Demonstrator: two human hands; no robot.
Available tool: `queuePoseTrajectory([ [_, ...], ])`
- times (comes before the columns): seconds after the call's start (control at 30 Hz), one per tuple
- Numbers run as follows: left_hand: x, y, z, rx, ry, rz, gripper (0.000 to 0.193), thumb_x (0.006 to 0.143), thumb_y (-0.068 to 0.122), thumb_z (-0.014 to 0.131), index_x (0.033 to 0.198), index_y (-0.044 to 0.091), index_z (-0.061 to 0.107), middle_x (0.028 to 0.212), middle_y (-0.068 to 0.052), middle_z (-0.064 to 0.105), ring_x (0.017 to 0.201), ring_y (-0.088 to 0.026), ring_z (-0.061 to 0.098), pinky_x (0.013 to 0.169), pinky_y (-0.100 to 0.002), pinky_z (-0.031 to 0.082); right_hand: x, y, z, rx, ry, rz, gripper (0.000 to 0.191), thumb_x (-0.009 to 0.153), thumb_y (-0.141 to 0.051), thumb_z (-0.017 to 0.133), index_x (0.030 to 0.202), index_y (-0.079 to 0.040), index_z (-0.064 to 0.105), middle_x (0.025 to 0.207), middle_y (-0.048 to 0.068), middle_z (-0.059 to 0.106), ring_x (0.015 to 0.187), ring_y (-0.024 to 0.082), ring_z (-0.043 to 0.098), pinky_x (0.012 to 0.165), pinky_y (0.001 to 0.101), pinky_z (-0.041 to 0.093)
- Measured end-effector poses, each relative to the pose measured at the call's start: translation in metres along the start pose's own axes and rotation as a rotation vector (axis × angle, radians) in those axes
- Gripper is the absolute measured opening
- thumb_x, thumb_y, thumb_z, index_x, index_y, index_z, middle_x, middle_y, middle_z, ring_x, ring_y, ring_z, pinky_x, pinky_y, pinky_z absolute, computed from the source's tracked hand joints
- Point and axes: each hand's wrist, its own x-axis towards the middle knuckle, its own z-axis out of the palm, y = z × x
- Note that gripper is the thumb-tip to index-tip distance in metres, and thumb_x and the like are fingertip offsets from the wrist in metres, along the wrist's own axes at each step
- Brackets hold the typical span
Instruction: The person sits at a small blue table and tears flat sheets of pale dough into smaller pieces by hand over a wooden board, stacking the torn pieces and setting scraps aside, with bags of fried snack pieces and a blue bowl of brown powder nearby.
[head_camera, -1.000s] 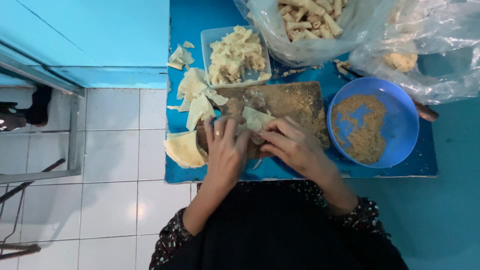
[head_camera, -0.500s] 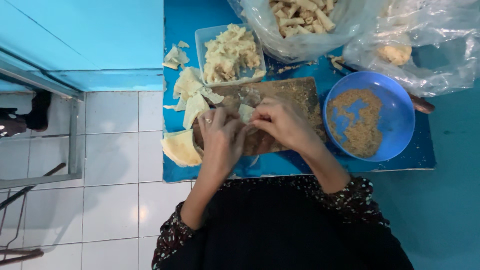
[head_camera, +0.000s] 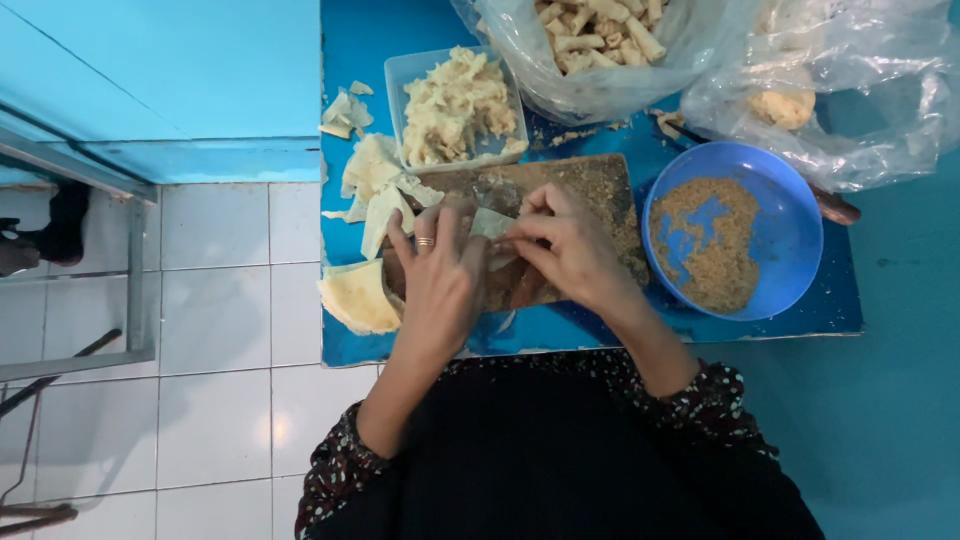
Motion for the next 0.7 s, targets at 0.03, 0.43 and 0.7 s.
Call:
queuePoseTrajectory([
  [0.03, 0.001, 0.001, 0.001, 0.022, 0.004, -0.012, 0.012, 0.084, 0.007, 0.07, 0.095, 0.004, 0.067, 0.133, -0.015, 0.056, 0.129, -0.037, 0.048, 0.117, -0.069, 0.024, 0.001, 0.001, 0.001, 0.056, 0.001, 0.051, 0.014, 0.082, -0.009, 0.076, 0.095, -0.006, 0.075, 0.102, 0.008, 0.062, 0.1, 0.027, 0.062, 0.084, 0.0414, 0.049],
  [0.43, -0.005, 0.0, -0.005, -0.178, 0.069, -0.086, 0.014, 0.082, 0.005, 0.073, 0.096, 0.005, 0.073, 0.131, -0.016, 0.057, 0.126, -0.038, 0.049, 0.114, -0.064, 0.028, -0.001, -0.002, 0.009, 0.096, 0.048, 0.183, 0.025, 0.08, -0.026, 0.08, 0.104, -0.02, 0.078, 0.107, -0.002, 0.06, 0.099, 0.018, 0.062, 0.08, 0.0351, 0.051],
  [0.7, -0.005, -0.004, 0.001, -0.264, 0.123, -0.141, 0.01, 0.088, 0.01, 0.073, 0.097, 0.006, 0.07, 0.136, -0.019, 0.053, 0.124, -0.04, 0.047, 0.11, -0.065, 0.028, -0.01, -0.014, 0.012, -0.27, 0.121, -0.007, 0.011, 0.08, -0.017, 0.083, 0.091, -0.017, 0.08, 0.107, -0.003, 0.065, 0.099, 0.021, 0.059, 0.088, 0.0438, 0.037],
])
